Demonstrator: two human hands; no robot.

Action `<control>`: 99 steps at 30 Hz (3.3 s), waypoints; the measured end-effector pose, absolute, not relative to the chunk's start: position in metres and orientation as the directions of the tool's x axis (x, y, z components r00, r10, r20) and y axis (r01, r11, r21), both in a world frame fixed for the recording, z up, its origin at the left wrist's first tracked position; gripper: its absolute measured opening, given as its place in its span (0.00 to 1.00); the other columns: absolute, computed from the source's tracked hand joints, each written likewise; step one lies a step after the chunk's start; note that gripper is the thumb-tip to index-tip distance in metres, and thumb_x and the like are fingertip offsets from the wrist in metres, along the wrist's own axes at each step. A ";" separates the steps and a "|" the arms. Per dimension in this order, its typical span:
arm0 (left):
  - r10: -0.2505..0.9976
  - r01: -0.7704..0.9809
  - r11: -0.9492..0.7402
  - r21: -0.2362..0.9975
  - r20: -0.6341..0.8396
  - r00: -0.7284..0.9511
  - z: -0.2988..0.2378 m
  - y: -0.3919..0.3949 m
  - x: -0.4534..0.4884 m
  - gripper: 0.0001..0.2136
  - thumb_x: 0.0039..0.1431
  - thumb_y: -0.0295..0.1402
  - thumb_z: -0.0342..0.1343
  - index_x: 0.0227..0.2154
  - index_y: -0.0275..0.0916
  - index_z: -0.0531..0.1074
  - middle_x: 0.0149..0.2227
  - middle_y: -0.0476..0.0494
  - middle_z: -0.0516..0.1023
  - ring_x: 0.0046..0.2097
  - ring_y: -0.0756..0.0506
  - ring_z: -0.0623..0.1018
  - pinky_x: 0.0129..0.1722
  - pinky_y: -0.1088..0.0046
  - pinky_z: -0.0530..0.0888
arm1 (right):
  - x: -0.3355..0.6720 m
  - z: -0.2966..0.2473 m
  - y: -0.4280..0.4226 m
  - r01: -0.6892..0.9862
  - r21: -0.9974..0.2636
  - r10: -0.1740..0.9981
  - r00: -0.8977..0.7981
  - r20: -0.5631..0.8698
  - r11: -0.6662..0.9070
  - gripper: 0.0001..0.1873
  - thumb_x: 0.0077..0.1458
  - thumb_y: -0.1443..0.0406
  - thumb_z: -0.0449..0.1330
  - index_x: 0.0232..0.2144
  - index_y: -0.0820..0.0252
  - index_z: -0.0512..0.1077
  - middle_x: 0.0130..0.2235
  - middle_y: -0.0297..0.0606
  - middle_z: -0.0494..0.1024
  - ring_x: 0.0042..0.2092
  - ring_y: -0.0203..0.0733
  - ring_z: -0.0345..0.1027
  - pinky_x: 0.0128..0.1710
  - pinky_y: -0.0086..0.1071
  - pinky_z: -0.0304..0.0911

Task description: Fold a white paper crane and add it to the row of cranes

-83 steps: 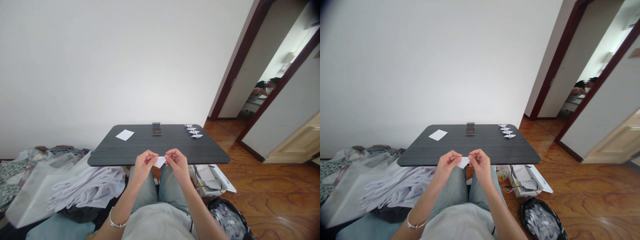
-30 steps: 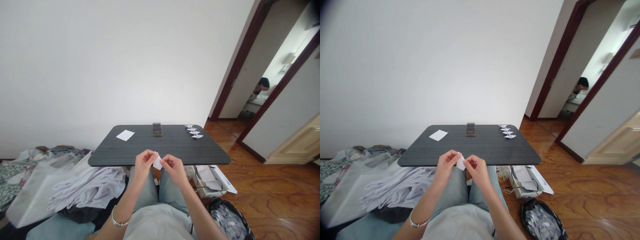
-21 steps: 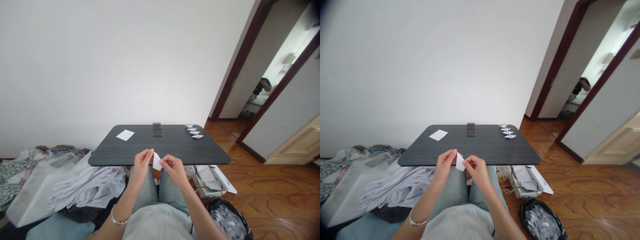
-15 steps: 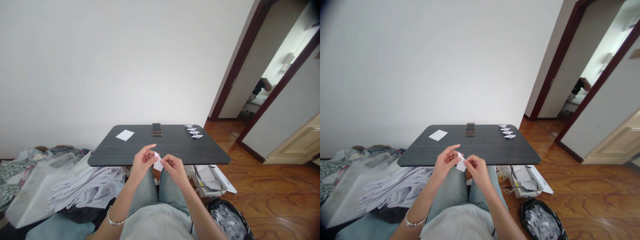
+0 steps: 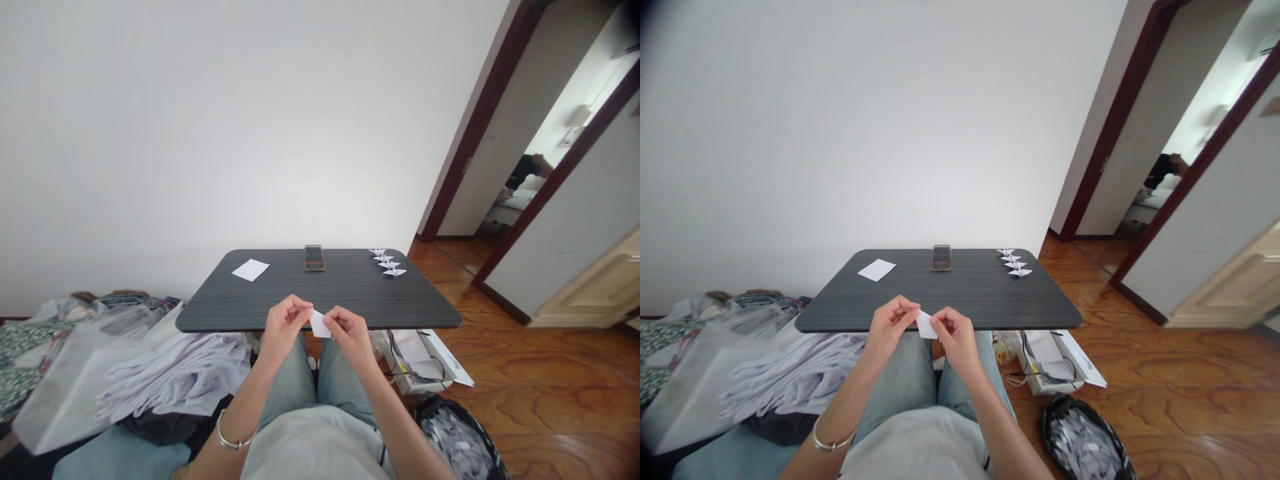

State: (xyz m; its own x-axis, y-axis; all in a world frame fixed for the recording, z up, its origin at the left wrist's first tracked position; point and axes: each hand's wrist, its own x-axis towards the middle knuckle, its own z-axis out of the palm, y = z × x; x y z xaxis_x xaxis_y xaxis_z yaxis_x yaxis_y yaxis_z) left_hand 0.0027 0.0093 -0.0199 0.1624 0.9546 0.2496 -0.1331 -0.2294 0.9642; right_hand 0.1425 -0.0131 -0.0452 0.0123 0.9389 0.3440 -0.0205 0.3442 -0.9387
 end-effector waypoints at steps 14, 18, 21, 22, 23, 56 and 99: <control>0.931 -0.041 -0.303 0.952 0.305 0.201 -0.029 0.012 0.006 0.08 0.47 0.34 0.60 0.28 0.35 0.71 0.27 0.47 0.73 0.29 0.50 0.72 0.30 0.76 0.68 | 0.144 -0.043 -0.011 -0.005 -0.971 0.970 0.049 0.239 0.239 0.13 0.47 0.58 0.58 0.20 0.61 0.65 0.16 0.27 0.61 0.18 0.29 0.49 0.17 0.25 0.44; 0.942 -0.034 -0.301 0.953 0.302 0.145 -0.029 0.012 0.006 0.08 0.46 0.33 0.60 0.30 0.36 0.70 0.26 0.48 0.74 0.28 0.50 0.73 0.29 0.76 0.68 | 0.144 -0.045 -0.011 -0.025 -0.961 0.960 0.049 0.274 0.276 0.12 0.47 0.58 0.58 0.21 0.61 0.66 0.18 0.28 0.63 0.19 0.30 0.51 0.19 0.25 0.47; 0.951 -0.023 -0.276 0.961 0.277 0.135 -0.026 0.010 0.006 0.10 0.46 0.31 0.60 0.32 0.36 0.69 0.25 0.49 0.75 0.27 0.50 0.73 0.30 0.76 0.68 | 0.144 -0.046 -0.012 -0.010 -0.950 0.948 0.065 0.312 0.313 0.12 0.48 0.59 0.57 0.21 0.61 0.65 0.18 0.28 0.61 0.20 0.30 0.51 0.20 0.26 0.47; 0.955 -0.015 -0.267 0.964 0.267 0.130 -0.025 0.010 0.006 0.10 0.46 0.31 0.59 0.33 0.36 0.69 0.25 0.49 0.75 0.27 0.50 0.73 0.30 0.76 0.68 | 0.144 -0.046 -0.012 -0.002 -0.947 0.945 0.070 0.321 0.322 0.11 0.49 0.59 0.57 0.21 0.61 0.65 0.18 0.27 0.61 0.20 0.30 0.50 0.20 0.26 0.47; 0.958 -0.008 -0.259 0.966 0.258 0.126 -0.024 0.009 0.006 0.10 0.46 0.30 0.58 0.33 0.36 0.68 0.24 0.49 0.75 0.27 0.50 0.73 0.30 0.76 0.68 | 0.143 -0.047 -0.012 0.006 -0.945 0.942 0.071 0.327 0.328 0.11 0.49 0.60 0.57 0.21 0.61 0.65 0.18 0.27 0.60 0.20 0.30 0.50 0.20 0.26 0.47; 0.940 -0.087 -0.212 0.973 0.227 0.253 -0.028 0.014 -0.001 0.20 0.54 0.40 0.52 0.48 0.36 0.65 0.24 0.48 0.76 0.27 0.47 0.75 0.31 0.72 0.72 | 0.146 -0.050 -0.010 0.078 -0.944 0.944 0.049 0.325 0.321 0.11 0.49 0.60 0.56 0.20 0.61 0.66 0.18 0.29 0.63 0.20 0.31 0.53 0.20 0.26 0.48; 0.943 -0.088 -0.114 0.990 0.135 0.304 -0.039 0.010 0.006 0.11 0.50 0.38 0.56 0.23 0.37 0.64 0.19 0.51 0.73 0.23 0.49 0.74 0.27 0.72 0.74 | 0.146 -0.054 -0.004 0.036 -0.926 0.924 0.066 0.378 0.376 0.10 0.49 0.62 0.58 0.20 0.61 0.68 0.22 0.30 0.64 0.24 0.33 0.56 0.24 0.27 0.52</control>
